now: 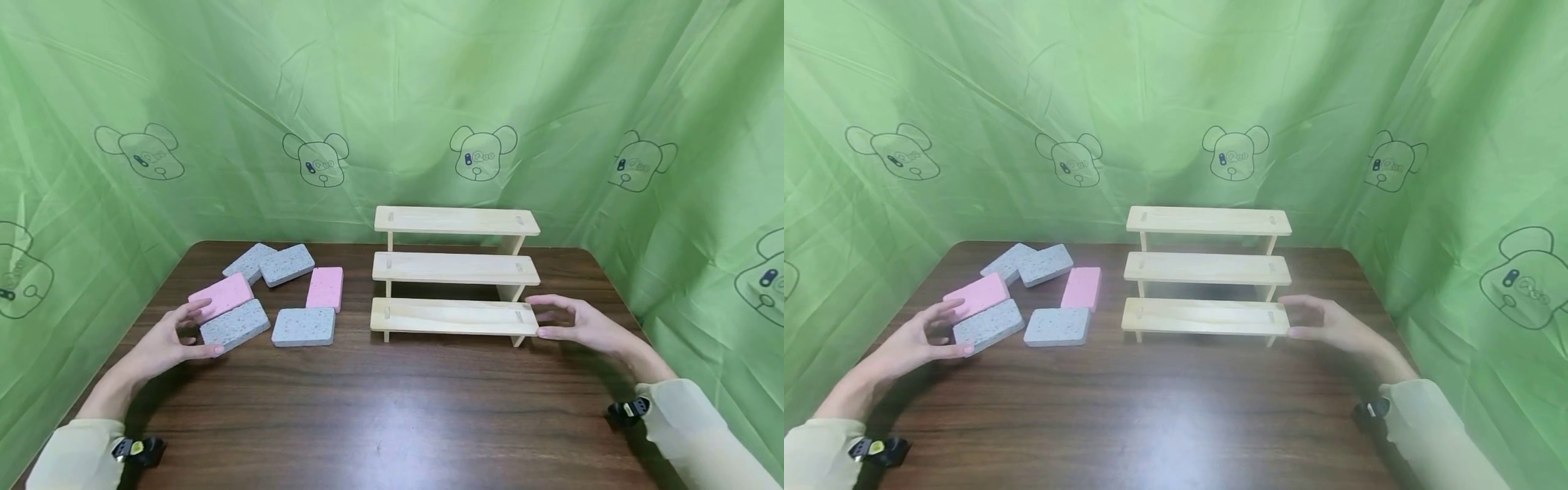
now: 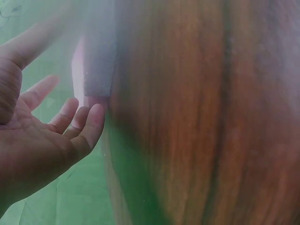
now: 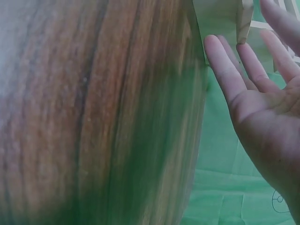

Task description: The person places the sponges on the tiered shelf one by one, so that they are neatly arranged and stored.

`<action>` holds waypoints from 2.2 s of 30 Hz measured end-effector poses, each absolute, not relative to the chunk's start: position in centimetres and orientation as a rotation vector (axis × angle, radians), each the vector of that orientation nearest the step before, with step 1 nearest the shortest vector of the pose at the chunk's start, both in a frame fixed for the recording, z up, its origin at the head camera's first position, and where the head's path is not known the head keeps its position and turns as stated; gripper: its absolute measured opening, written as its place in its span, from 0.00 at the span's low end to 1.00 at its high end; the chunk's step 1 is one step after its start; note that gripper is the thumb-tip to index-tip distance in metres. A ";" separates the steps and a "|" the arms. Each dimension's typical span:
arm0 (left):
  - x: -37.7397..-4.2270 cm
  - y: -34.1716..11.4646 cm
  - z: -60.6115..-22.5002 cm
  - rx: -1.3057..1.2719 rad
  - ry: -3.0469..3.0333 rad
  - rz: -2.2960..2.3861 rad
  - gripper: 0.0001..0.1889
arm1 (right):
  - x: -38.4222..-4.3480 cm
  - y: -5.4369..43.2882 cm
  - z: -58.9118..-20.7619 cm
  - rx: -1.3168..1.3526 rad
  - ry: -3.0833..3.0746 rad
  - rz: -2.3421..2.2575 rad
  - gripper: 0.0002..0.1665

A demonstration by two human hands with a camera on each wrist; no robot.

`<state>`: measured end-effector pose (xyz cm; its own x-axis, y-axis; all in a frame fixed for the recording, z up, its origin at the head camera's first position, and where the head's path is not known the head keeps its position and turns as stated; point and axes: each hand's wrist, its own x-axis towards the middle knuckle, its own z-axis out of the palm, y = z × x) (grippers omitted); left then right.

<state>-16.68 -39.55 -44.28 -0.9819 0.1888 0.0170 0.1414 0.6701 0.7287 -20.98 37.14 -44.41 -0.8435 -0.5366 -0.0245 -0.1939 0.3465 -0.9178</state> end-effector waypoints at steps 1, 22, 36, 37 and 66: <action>-16.7 -39.6 -44.3 0.266 2.810 1.218 0.54 | -21.0 37.1 -44.4 -0.658 2.287 -1.496 0.37; -16.6 -38.6 -44.9 0.235 2.770 1.225 0.53 | -21.1 37.0 -44.8 -0.588 2.298 -1.430 0.38; -16.9 -38.6 -45.1 0.244 2.774 1.207 0.50 | -21.3 37.4 -44.7 -0.477 2.235 -1.472 0.40; -16.9 -38.7 -45.1 0.254 2.770 1.209 0.51 | -21.4 37.4 -44.8 -0.475 2.225 -1.475 0.40; -16.3 -39.6 -44.6 0.125 2.761 1.009 0.47 | -22.6 37.4 -45.6 -0.495 1.992 -1.531 0.36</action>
<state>-16.26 -39.61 -44.64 -0.9767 0.1465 -0.1567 0.0109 0.7635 0.6457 -22.55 37.35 -45.65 -0.7676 -0.6039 -0.2146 0.0520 0.2751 -0.9600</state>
